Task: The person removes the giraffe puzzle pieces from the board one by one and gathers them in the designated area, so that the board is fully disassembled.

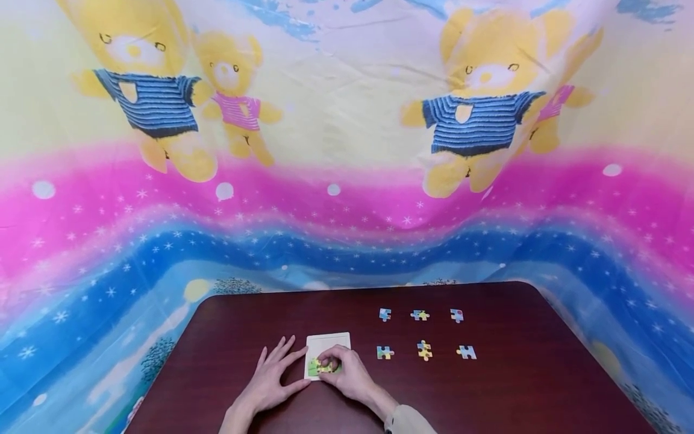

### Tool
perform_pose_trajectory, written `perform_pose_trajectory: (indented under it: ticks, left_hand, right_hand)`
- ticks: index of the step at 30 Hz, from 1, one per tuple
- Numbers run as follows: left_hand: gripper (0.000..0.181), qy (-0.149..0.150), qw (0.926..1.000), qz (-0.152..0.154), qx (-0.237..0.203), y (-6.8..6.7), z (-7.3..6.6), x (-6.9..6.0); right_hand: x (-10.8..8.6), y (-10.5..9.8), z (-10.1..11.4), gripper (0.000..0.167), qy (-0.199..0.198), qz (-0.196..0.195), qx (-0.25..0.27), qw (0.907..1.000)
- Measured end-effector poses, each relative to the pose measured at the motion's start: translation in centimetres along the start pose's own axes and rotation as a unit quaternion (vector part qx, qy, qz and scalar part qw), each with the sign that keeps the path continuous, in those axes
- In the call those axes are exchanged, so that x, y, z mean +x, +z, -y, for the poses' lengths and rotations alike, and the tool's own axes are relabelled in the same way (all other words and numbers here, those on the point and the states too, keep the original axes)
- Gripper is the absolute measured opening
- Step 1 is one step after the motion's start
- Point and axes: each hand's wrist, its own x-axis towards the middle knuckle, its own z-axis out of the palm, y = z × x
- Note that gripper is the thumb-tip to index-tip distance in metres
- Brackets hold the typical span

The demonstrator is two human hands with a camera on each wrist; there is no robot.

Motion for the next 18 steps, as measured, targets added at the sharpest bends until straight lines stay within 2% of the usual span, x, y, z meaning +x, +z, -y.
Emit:
perform_pose_trajectory:
  ticks: [8, 13, 18]
  left_hand:
    - [0.072, 0.003, 1.0000, -0.007, -0.002, 0.00, -0.13, 0.08]
    - [0.072, 0.003, 1.0000, -0.008, -0.004, 0.04, -0.18, 0.06]
    - [0.064, 0.001, 0.9999, -0.012, -0.005, 0.27, -0.21, -0.05]
  right_hand:
    - [-0.05, 0.15, -0.02, 0.020, -0.015, -0.017, -0.028, 0.9993]
    - [-0.21, 0.13, 0.00, 0.021, -0.025, -0.018, -0.066, 0.9974]
    - [-0.52, 0.25, -0.22, 0.022, -0.039, -0.026, -0.074, 0.9962]
